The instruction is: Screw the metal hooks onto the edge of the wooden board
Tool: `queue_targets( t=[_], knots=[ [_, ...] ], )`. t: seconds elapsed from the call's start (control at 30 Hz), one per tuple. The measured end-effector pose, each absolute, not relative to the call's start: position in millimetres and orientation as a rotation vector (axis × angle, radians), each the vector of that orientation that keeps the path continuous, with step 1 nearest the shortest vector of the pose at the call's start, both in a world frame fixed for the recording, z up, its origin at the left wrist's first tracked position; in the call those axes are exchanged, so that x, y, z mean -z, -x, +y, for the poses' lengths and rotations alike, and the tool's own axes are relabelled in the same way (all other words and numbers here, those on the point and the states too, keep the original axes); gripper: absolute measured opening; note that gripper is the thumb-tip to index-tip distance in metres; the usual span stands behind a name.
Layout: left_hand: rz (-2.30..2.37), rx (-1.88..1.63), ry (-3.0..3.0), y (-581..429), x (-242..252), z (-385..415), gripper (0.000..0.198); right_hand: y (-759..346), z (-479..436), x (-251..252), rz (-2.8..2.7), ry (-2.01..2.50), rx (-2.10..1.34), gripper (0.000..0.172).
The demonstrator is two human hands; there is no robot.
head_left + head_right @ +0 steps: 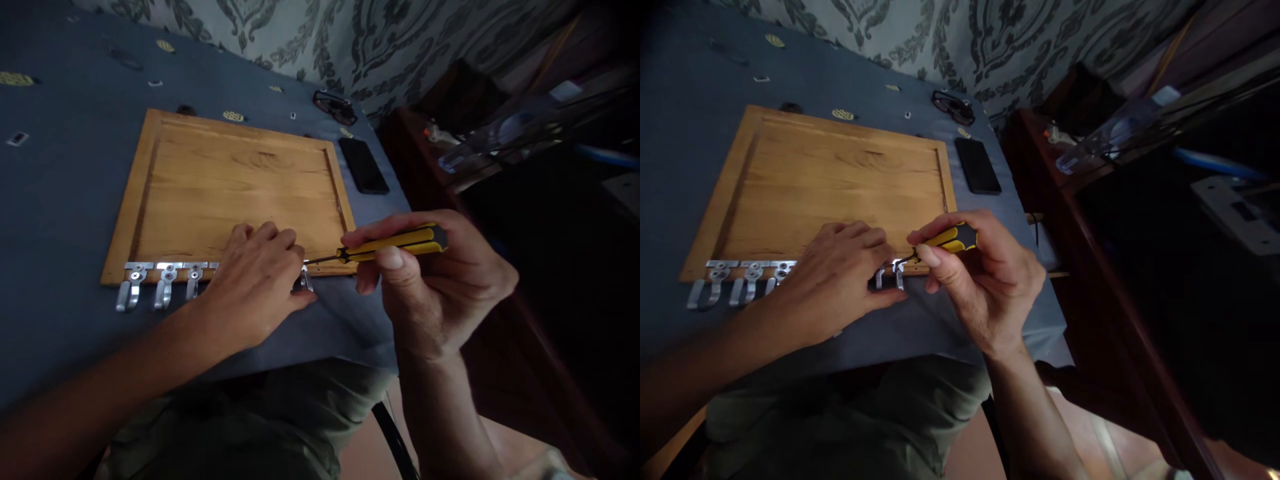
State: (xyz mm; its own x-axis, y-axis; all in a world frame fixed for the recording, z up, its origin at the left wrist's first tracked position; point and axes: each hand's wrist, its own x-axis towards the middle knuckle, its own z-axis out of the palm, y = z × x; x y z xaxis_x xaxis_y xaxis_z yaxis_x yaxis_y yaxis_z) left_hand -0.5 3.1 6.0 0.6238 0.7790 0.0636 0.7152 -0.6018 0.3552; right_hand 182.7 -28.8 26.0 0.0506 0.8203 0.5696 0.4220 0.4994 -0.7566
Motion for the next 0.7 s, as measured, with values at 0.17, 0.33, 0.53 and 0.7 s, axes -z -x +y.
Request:
queue_targets(
  t=[0.17, 0.33, 0.53, 0.7],
  knots=[
    [1.215, -0.256, -2.532, -1, -8, 4, 0.033, -174, -30, -22, -1.524, 1.158, -0.306, 0.012],
    [1.212, -0.235, -2.516, -1, -10, 4, 0.031, -171, -30, -22, -1.487, 1.138, -0.329, 0.013],
    [1.208, -0.260, -2.536, 0, -8, 4, 0.032, -173, -33, -25, -1.510, 1.103, -0.404, 0.012],
    [1.213, -0.247, -2.542, 0, -7, 5, 0.041, -172, -35, -28, -1.541, 1.091, -0.400, 0.011]
  ],
)
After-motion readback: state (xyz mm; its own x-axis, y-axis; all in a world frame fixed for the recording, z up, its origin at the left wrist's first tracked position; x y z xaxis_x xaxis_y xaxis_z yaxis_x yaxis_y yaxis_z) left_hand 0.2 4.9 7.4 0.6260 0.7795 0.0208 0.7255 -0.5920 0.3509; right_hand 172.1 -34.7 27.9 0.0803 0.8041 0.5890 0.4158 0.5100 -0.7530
